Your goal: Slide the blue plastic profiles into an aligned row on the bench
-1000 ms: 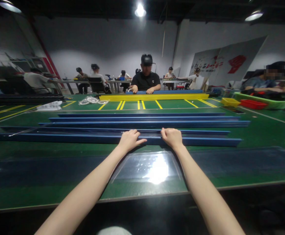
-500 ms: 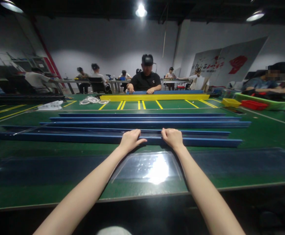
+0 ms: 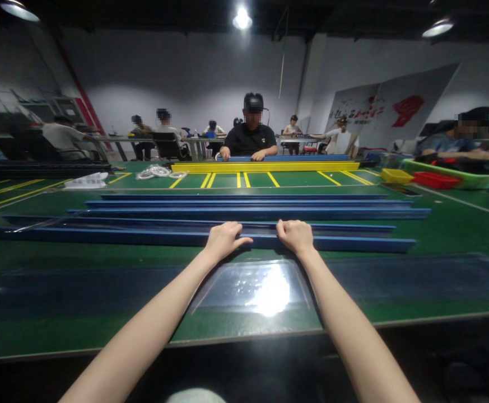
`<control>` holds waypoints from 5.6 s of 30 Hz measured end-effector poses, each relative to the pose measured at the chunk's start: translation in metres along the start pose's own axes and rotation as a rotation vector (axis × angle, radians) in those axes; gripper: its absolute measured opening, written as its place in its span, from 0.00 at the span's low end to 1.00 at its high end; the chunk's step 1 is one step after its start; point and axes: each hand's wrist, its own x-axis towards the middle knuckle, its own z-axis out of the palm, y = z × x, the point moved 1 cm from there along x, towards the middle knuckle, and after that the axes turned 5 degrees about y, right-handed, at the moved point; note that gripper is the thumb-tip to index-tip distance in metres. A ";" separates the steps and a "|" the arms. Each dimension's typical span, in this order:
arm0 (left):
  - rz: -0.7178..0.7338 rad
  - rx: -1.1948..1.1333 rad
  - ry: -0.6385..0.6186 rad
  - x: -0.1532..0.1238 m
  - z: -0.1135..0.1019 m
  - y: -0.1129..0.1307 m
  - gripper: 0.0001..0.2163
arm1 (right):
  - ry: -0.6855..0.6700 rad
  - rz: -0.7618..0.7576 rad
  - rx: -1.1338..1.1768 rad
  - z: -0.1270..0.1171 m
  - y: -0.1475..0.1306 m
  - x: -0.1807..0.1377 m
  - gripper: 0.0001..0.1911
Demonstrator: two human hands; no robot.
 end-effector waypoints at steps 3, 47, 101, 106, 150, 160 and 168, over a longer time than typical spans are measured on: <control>0.006 0.009 0.006 -0.001 0.000 0.001 0.20 | 0.006 0.000 -0.002 0.000 0.000 0.000 0.25; 0.080 0.060 -0.026 -0.004 0.001 0.002 0.17 | 0.016 -0.136 0.030 0.000 -0.018 0.001 0.22; 0.228 0.095 0.035 -0.001 -0.003 0.000 0.17 | 0.181 -0.114 0.027 0.002 0.019 -0.005 0.23; 0.215 0.085 -0.014 -0.001 -0.003 0.000 0.15 | 0.188 -0.070 -0.003 0.004 0.030 -0.005 0.23; 0.078 0.064 -0.077 -0.002 -0.002 0.004 0.17 | 0.134 0.025 -0.003 0.002 0.028 -0.008 0.22; 0.073 0.024 -0.058 -0.001 -0.003 0.002 0.17 | 0.125 0.034 -0.016 0.004 0.028 -0.008 0.22; 0.087 0.022 -0.036 -0.002 0.000 0.003 0.15 | 0.107 0.040 -0.016 0.003 0.028 -0.007 0.22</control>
